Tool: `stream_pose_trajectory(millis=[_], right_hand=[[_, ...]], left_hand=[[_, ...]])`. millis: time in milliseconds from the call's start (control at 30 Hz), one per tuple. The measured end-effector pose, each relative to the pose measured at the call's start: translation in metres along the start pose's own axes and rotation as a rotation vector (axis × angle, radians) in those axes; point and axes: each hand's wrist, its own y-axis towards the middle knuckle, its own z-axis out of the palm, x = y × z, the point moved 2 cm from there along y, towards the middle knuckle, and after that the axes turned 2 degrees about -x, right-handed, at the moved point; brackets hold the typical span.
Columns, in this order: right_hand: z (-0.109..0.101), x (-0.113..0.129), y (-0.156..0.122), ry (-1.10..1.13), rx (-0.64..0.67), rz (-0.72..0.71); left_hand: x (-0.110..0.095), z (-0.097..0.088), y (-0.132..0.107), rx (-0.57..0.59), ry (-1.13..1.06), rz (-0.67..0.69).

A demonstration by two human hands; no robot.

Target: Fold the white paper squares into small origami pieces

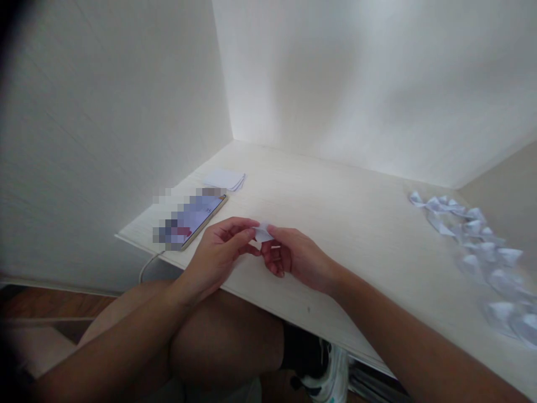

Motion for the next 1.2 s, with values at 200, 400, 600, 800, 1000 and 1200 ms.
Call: stream_pose_trajectory(millis=[200,400,600,800,1000,1200], right_hand=[[-0.004,0.004,0.001,0.007,-0.138,-0.163],[-0.005,0.007,0.0,0.053,-0.118,-0.188],[-0.004,0.005,-0.001,0.062,-0.056,-0.201],[-0.003,0.005,-0.001,0.097,-0.092,-0.265],[-0.001,0.006,-0.002,0.018,-0.122,-0.295],[0.001,0.005,-0.003,-0.111,-0.186,-0.335]], left_hand=[[-0.002,-0.002,0.003,-0.035,0.034,0.034],[-0.006,-0.002,0.0,0.07,0.042,0.067],[-0.011,0.0,-0.001,0.13,-0.109,0.002],[-0.009,0.006,-0.004,0.13,-0.179,-0.053],[-0.005,0.006,-0.004,0.13,-0.191,-0.005],[-0.005,0.007,-0.005,0.122,-0.069,0.036]])
